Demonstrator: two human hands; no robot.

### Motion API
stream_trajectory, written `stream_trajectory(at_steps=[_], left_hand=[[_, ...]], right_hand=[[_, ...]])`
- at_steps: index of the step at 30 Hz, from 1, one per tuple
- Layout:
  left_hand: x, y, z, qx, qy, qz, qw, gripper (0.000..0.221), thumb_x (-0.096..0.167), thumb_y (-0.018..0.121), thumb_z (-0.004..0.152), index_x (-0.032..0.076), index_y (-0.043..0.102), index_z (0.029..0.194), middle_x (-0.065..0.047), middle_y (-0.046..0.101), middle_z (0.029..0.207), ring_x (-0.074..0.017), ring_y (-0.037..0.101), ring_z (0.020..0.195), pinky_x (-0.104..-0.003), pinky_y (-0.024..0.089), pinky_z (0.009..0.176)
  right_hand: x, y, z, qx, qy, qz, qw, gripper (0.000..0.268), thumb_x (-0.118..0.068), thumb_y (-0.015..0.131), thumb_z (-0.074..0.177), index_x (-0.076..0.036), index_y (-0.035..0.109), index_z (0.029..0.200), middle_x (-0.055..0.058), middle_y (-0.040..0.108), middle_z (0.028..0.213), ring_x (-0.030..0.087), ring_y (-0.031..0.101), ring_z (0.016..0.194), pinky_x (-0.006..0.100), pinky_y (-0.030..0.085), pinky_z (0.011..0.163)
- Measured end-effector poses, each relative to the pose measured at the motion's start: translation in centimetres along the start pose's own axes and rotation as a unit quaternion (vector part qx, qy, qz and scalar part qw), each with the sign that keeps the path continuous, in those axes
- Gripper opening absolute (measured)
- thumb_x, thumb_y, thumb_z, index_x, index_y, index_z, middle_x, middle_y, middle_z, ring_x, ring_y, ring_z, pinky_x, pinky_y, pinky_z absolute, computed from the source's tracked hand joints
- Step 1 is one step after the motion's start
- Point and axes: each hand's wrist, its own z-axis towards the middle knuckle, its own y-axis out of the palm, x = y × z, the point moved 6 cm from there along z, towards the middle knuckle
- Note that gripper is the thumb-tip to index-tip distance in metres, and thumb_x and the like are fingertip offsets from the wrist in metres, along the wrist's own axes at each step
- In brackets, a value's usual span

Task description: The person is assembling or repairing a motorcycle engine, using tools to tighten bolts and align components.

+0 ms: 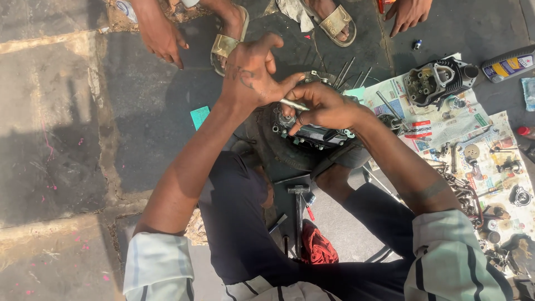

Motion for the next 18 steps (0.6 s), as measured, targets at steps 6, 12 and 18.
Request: stream_trajectory(at_steps=[6, 12, 18], left_hand=[[-0.1, 1.2, 1.1, -0.049, 0.067, 0.005, 0.997, 0.066, 0.044, 0.096, 0.074, 0.003, 0.063, 0.114, -0.003, 0.063, 0.061, -0.0191, 0.067, 0.056, -0.033, 0.052, 0.054], [1.9, 0.3, 3.7, 0.08, 0.235, 0.144, 0.958, 0.077, 0.069, 0.087, 0.063, 0.019, 0.065, 0.116, 0.006, 0.065, 0.071, -0.0192, 0.069, 0.073, -0.041, 0.055, 0.067], [-7.2, 11.6, -5.3, 0.166, -0.194, -0.356, 0.899, 0.032, 0.021, 0.051, 0.109, 0.009, 0.063, 0.135, -0.007, 0.077, 0.106, -0.0187, 0.074, 0.097, -0.034, 0.06, 0.085]], right_hand=[[0.5, 0.9, -0.8, 0.119, -0.015, 0.017, 0.993, 0.03, 0.016, 0.061, 0.082, 0.004, 0.064, 0.109, 0.005, 0.06, 0.108, 0.017, 0.065, 0.101, 0.042, 0.062, 0.087], [3.2, 1.8, -0.1, 0.311, -0.079, 0.11, 0.941, 0.028, 0.017, 0.068, 0.077, 0.001, 0.064, 0.1, 0.003, 0.064, 0.097, 0.017, 0.072, 0.091, 0.036, 0.066, 0.088], [-4.6, 0.9, -2.5, 0.35, 0.127, -0.452, 0.811, 0.021, -0.01, 0.078, 0.086, 0.001, 0.07, 0.102, 0.021, 0.073, 0.075, 0.032, 0.074, 0.079, 0.043, 0.055, 0.078]])
